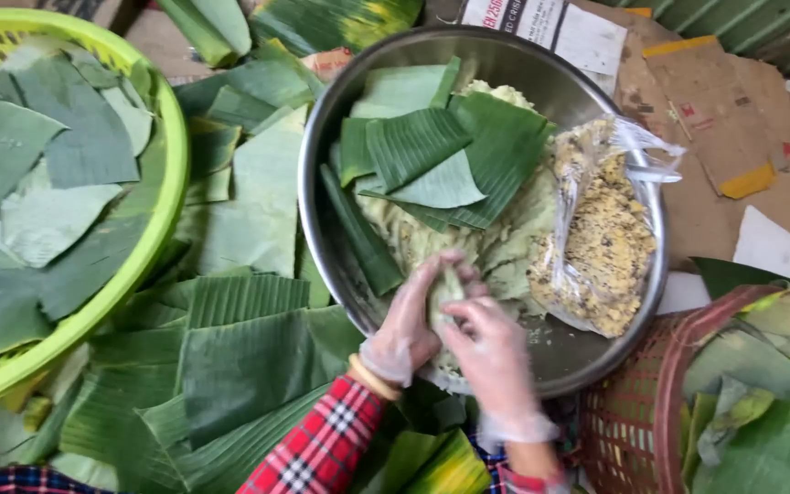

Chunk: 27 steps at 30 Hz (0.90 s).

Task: Wrapping portions of dough in banana leaves to prepare traditional food items.

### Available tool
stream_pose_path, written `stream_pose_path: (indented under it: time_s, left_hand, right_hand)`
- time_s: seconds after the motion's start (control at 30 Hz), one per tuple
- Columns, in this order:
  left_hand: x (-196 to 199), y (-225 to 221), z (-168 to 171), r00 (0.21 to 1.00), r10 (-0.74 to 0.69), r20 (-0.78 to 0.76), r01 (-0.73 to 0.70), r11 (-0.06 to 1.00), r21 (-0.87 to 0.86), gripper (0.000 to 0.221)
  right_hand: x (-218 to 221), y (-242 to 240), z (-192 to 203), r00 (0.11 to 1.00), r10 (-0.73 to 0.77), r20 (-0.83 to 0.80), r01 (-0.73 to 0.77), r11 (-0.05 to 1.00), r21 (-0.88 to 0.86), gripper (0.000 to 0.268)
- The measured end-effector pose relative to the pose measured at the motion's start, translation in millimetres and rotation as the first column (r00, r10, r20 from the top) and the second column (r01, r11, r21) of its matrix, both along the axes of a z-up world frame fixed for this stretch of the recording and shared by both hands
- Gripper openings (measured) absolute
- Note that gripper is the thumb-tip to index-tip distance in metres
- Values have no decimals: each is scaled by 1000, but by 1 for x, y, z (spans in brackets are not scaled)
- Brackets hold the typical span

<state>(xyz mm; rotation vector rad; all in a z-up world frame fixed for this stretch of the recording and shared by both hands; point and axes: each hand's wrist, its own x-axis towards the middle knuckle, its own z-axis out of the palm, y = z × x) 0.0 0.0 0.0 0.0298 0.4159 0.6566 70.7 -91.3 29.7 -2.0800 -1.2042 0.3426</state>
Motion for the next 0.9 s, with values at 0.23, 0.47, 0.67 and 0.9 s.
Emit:
stream_pose_path:
  time_s: [0.23,0.47,0.67,0.9]
  left_hand:
    - [5,-3,3,973,-44,-226,72,990,119,32]
    - [15,3,-15,957,-105,-270,139,984,111,21]
    - [14,1,-12,937,-200,-287,262,944,198,24]
    - [11,-6,-49,946,15,-324,113,921,374,20]
  right_hand:
    - [59,24,55,947,-2,-322,-61,981,-185,52]
    - [196,40,39,935,-256,246,354,728,-587,38]
    - [273,38,-71,901,123,416,238,660,-712,25]
    - [332,-29,-122,944,-207,255,228,972,-57,25]
